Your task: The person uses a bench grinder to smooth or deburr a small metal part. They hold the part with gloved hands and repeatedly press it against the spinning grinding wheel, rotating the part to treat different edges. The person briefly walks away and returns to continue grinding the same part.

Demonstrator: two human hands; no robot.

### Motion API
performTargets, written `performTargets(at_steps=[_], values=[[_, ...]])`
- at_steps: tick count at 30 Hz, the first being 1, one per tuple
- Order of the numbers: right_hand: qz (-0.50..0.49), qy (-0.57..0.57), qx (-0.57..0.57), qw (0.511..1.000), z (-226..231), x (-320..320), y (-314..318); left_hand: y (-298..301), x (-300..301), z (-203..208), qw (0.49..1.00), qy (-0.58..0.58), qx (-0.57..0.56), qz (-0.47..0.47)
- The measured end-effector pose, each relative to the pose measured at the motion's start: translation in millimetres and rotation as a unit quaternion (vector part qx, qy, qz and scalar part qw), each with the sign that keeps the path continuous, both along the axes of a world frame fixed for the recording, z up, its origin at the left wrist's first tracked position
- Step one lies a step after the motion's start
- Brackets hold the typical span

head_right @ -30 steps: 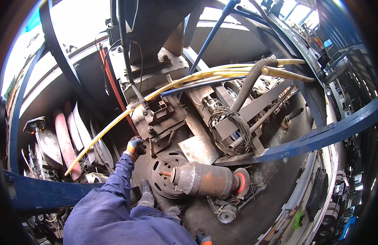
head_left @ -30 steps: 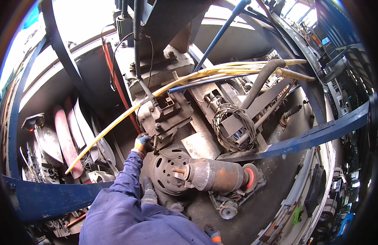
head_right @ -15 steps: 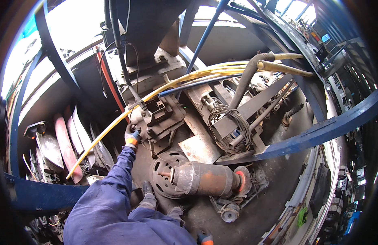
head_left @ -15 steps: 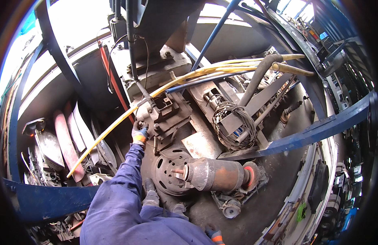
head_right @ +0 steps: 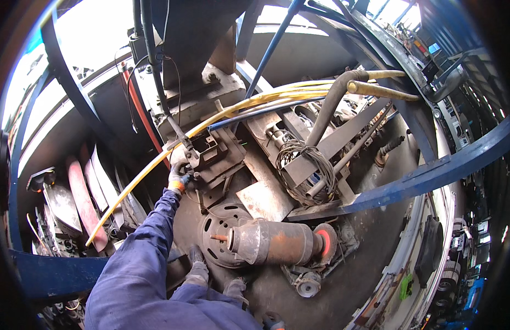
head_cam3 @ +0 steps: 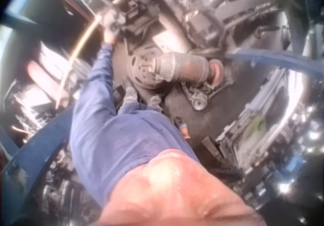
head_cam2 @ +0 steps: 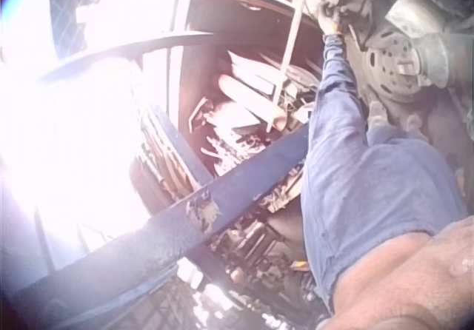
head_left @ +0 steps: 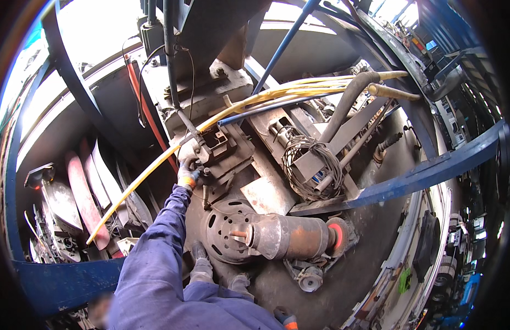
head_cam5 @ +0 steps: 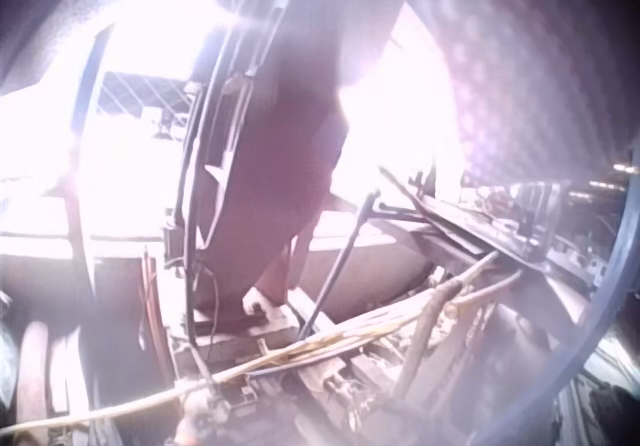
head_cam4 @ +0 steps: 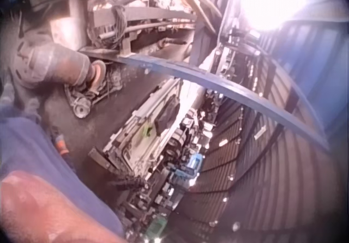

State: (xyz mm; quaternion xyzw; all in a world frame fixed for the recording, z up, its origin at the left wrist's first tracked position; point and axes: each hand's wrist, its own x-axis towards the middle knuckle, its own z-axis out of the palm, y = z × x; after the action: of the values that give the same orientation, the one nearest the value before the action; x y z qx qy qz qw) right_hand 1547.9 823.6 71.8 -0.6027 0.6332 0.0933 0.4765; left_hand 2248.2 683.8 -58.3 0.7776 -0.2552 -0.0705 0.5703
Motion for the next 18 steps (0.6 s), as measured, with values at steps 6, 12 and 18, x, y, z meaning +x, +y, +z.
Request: performTargets(at_steps=[6, 12, 18], values=[[-0.046, 0.025, 0.022, 0.998, 14, 17, 6, -3, -11, 22, 0.993, 0.104, -0.042, -0.02], [-0.067, 0.037, 0.067, 0.995, 54, 43, 0, 6, 12, -2, 0.993, 0.058, -0.051, -0.091], [-0.033, 0.023, 0.02, 0.999, 56, 55, -4, 16, -4, 45, 0.964, 0.241, -0.103, -0.034]])
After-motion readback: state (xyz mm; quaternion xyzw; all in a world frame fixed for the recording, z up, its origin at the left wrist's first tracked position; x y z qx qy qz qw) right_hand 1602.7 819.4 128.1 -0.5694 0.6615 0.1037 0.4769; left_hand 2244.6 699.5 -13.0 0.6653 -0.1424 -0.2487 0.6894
